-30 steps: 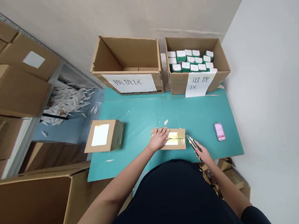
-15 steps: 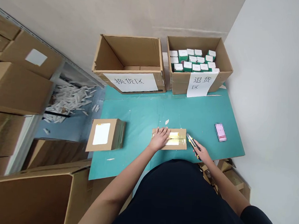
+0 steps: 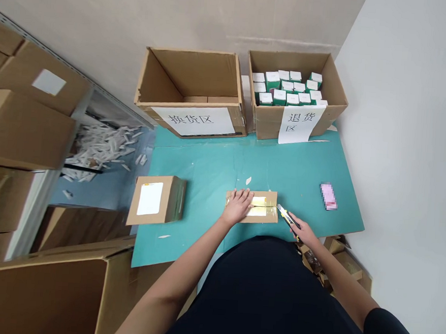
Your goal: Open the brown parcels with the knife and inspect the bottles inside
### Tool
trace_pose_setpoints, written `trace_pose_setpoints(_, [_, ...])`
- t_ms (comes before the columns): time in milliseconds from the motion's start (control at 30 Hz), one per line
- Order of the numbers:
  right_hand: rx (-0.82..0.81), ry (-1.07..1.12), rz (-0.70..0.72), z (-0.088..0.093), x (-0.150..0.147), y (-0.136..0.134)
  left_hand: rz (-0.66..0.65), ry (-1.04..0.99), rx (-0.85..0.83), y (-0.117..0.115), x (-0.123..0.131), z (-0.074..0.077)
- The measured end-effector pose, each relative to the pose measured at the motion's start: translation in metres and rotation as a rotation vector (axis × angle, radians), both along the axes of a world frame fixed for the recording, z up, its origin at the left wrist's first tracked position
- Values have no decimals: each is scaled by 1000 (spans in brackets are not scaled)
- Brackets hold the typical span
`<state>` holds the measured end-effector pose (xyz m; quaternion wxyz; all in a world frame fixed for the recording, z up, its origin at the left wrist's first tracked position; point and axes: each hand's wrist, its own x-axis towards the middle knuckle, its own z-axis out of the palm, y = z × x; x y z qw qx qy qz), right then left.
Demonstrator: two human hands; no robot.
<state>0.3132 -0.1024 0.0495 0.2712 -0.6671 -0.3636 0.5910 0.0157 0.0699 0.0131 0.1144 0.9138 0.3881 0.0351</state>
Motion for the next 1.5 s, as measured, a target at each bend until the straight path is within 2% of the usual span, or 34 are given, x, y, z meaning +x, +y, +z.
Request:
trace_pose_setpoints(267, [-9, -9, 70, 5, 5, -8, -11, -13, -15, 0, -1, 0])
trace_pose_setpoints(600, [5, -44, 61, 9, 6, -28, -37, -22, 7, 2, -3, 0])
trace_pose_setpoints(700, [-13, -23, -34, 12, 2, -36, -34, -28, -7, 5, -2, 2])
trace_pose_setpoints(800, [-42, 64, -252, 9, -13, -37, -41, -20, -21, 5, -3, 6])
trace_pose_setpoints(933, [-106, 279, -527, -1, -42, -22, -44, -25, -27, 5, -3, 10])
trace_pose_setpoints(1100, [-176, 530, -738, -7, -62, 7, -30, -34, -24, 7, -1, 16])
trace_pose_setpoints(1200, [-162, 599, -795, -5, -63, 15, 1, -39, -33, 10, -1, 21])
trace_pose_setpoints(1333, [-58, 625, -817, -5, -60, 26, 88, -50, -38, 8, 2, 28])
trace_pose_setpoints(1400, [2, 597, -818, -6, -58, 40, 154, -52, -56, 5, 5, 29])
trace_pose_setpoints(1500, [87, 537, -795, -7, -54, 79, 260, -44, -131, -3, 11, 29])
